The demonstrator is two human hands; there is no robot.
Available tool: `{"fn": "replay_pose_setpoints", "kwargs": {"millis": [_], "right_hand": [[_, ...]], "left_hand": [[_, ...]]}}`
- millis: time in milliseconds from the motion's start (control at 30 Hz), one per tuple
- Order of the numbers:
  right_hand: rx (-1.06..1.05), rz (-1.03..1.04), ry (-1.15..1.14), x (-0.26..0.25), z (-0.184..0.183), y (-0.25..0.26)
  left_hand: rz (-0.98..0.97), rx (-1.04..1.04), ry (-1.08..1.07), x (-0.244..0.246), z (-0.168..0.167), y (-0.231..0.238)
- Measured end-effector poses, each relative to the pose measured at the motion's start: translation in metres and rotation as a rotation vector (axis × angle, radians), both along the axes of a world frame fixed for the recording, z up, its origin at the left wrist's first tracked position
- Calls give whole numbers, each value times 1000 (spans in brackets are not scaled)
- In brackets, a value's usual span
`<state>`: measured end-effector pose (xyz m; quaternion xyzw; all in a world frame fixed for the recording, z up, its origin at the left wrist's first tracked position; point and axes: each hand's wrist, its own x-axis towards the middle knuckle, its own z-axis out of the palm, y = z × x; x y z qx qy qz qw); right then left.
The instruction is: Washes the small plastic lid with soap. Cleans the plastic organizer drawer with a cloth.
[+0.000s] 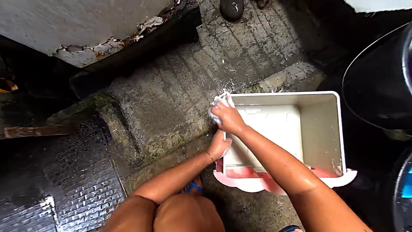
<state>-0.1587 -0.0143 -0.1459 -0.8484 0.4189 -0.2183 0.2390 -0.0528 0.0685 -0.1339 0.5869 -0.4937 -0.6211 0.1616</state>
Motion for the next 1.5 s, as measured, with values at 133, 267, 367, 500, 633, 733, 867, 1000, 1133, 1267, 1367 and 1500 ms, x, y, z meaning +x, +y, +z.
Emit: {"fn": "replay_pose_setpoints", "kwargs": {"millis": [133,267,367,500,633,733,867,1000,1133,1267,1367,1500], "right_hand": [[33,-310,123,-22,8,-58],[13,-607,247,-118,0,-46],[14,-853,320,-220,-2,-23],[76,-1095,341,-304,19,-13],[65,-1098,193,-308,37,6],[164,-915,351,-300,18,65],[409,-884,556,-296,34,162],[714,-837,769,-276,90,192],[444,-745,580,-228,114,134],[220,-471,82,-111,85,67],[173,-311,-99,-27,32,50],[384,-187,-31,-15,27,123]], "left_hand": [[117,30,118,-5,-8,3],[173,-1,153,-4,-11,5],[168,-21,104,-6,-10,8],[166,-56,71,-9,-12,13],[189,-51,22,-10,-11,10],[232,-73,35,-17,-11,13],[256,-95,48,-17,-12,13],[241,-94,49,-14,-15,14],[152,-192,204,-3,-23,13],[65,-107,289,9,-16,5],[210,84,482,13,-14,0],[218,128,586,21,-6,-6]]}}
